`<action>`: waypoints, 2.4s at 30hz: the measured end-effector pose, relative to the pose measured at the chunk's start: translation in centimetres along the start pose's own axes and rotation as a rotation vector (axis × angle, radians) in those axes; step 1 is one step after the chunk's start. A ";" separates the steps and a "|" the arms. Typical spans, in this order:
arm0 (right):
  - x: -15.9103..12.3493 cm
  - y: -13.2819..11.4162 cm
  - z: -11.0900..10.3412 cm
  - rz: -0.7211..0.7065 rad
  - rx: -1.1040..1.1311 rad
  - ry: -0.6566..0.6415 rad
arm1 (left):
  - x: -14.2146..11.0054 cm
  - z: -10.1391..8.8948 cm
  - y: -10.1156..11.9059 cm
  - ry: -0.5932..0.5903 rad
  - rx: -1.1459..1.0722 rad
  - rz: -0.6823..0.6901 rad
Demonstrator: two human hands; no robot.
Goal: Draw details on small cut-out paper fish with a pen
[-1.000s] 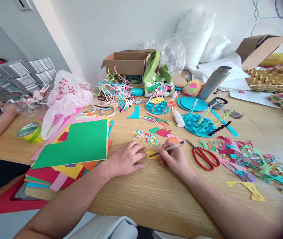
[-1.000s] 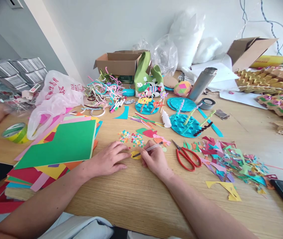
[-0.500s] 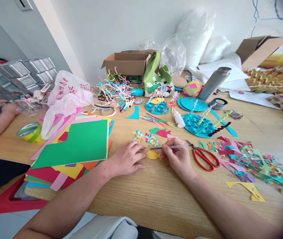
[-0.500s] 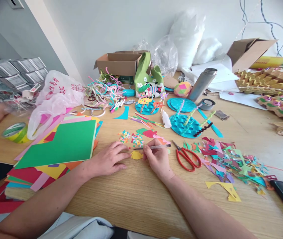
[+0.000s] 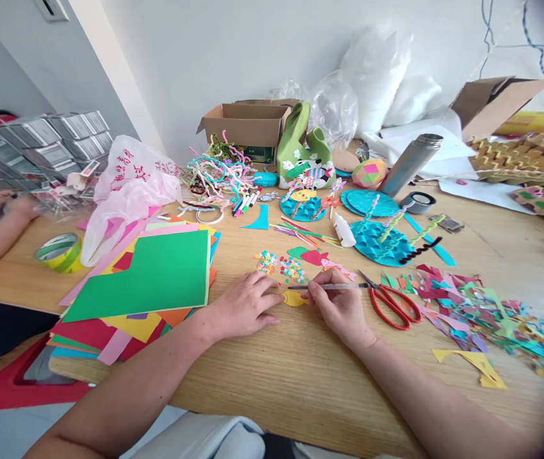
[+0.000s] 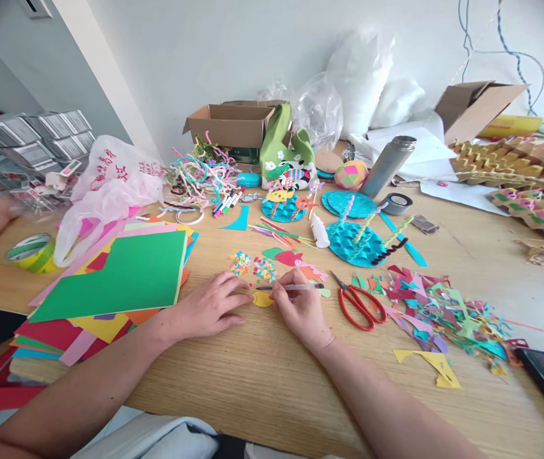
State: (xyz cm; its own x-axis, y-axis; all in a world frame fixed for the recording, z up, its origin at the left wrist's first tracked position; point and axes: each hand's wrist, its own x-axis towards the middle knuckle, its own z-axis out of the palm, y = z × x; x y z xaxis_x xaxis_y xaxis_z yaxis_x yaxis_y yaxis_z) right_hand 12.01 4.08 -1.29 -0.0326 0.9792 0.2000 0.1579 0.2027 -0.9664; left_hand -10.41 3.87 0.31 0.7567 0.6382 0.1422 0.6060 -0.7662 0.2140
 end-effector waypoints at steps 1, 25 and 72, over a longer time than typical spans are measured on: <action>0.0 0.0 0.1 0.017 -0.006 -0.012 | 0.0 0.0 0.0 0.002 0.000 0.001; -0.2 -0.4 -0.2 0.164 0.151 0.013 | 0.1 0.2 -0.2 0.023 0.027 -0.016; 0.6 0.9 0.0 0.213 0.059 -0.086 | -0.1 0.5 0.3 -0.006 -0.011 0.064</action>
State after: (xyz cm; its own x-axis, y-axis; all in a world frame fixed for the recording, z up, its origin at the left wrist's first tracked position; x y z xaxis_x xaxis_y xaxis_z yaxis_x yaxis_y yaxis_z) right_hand 12.16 4.83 -1.99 -0.0890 0.9958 -0.0213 0.1121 -0.0112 -0.9936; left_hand -10.20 3.52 -0.18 0.7954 0.5871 0.1506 0.5533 -0.8047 0.2153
